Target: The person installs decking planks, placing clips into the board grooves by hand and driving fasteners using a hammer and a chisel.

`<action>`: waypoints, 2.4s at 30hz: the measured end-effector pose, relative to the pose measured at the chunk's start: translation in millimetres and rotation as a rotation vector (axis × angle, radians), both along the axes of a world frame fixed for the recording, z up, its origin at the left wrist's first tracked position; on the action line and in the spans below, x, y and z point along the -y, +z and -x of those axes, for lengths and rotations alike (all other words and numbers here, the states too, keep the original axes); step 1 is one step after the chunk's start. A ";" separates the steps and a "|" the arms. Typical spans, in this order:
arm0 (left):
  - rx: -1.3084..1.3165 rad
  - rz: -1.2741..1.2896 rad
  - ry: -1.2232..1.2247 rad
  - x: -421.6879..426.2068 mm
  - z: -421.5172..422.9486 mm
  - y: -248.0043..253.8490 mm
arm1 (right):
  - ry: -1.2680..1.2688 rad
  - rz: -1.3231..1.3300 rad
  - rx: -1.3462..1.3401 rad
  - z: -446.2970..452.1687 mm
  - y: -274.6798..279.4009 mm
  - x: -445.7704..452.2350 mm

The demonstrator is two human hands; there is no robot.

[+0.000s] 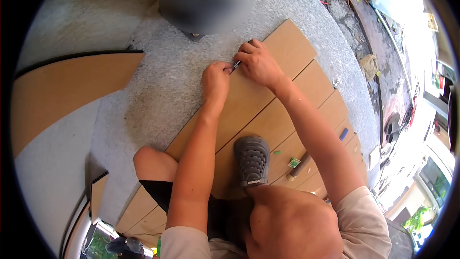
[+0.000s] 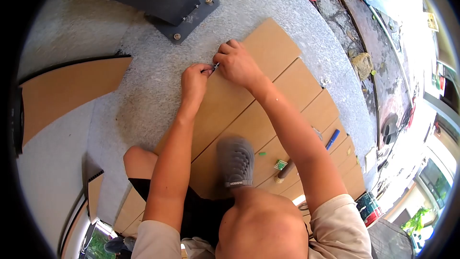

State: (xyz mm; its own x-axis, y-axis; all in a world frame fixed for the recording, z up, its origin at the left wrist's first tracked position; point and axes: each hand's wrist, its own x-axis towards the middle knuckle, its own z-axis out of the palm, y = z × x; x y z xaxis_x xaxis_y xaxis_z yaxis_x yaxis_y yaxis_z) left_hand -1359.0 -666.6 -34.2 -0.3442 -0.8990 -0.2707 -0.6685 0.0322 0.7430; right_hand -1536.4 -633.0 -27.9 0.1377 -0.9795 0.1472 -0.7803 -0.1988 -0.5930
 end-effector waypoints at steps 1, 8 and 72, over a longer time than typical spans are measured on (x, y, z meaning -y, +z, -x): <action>0.005 0.000 0.002 0.6 0.8 -0.1 | -0.006 0.001 0.003 -0.2 -0.8 0.2; 0.017 -0.006 0.007 1.2 2.5 0.6 | -0.021 0.012 0.041 -1.1 -4.0 -0.3; 0.616 -0.321 0.776 -343.6 -573.5 145.6 | -0.057 0.052 0.154 -3.1 -4.4 -9.7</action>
State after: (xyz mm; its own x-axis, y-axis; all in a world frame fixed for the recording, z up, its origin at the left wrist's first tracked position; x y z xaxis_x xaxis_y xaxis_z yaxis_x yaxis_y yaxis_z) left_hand -785.5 -323.0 111.5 0.5765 -0.6690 -0.4691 -0.6876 -0.7074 0.1639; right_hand -1533.4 -623.3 -32.3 0.0539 -0.9755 0.2133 -0.6917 -0.1906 -0.6966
